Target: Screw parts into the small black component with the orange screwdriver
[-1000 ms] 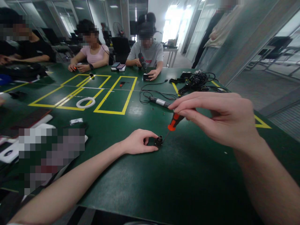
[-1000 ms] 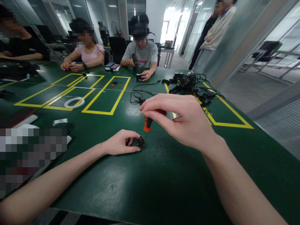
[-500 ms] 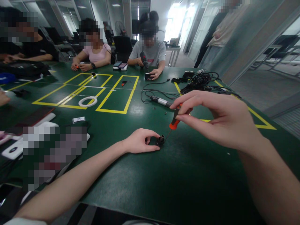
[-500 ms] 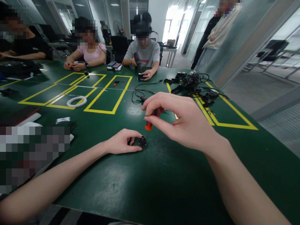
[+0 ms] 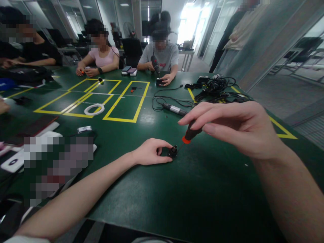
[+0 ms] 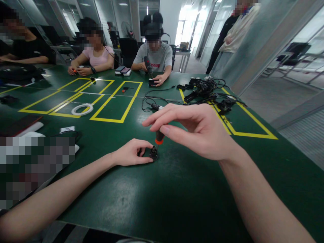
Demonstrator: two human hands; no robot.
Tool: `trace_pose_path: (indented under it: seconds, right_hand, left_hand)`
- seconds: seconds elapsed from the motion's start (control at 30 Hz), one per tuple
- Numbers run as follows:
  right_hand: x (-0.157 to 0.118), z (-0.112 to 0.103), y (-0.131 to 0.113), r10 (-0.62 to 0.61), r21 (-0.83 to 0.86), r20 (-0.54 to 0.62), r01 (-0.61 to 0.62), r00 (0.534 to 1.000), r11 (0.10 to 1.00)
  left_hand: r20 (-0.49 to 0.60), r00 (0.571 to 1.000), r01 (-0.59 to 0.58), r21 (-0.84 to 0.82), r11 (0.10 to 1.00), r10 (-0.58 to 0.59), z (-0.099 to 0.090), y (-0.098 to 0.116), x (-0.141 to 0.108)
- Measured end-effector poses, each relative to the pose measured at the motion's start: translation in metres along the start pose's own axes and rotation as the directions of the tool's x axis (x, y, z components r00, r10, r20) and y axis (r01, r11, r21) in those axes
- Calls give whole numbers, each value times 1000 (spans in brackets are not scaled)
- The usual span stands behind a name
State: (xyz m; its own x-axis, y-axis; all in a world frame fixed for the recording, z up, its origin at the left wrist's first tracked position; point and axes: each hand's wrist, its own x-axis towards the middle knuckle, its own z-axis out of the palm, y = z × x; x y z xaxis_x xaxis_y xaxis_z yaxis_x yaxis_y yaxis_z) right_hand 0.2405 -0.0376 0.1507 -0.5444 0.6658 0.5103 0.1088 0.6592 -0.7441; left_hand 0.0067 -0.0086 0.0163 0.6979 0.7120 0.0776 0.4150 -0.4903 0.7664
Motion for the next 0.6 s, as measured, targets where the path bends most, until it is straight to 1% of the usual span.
trace_pose_path:
  seconds: [0.13,0.23,0.3,0.4,0.5,0.6]
  right_hand:
    - [4,7,13,81,204,-12,-76,997,976]
    - [9,17,22,128,397,-23,-108,992,911]
    - [11,24,27,147,499,-45,-105,988,860]
    - [11,31,29,144,595,-51,-85,988,799]
    - [8,32,28,157,668,-13,-108,987,736]
    - [6,31,27,166,696,18,-132,986,706]
  left_hand:
    - [4,1000,2,12,1000,-2,0,-1,0]
    - [7,1000,-5,25,1000,5,0,-2,1]
    - [4,1000,-25,44,999,24,1,-2,1]
    - [4,997,-81,83,993,81,3,-1,0]
    - [-5,992,-127,120,985,128,6,-2,-1]
    - [-35,986,-155,156,976,162,7,-3,-2]
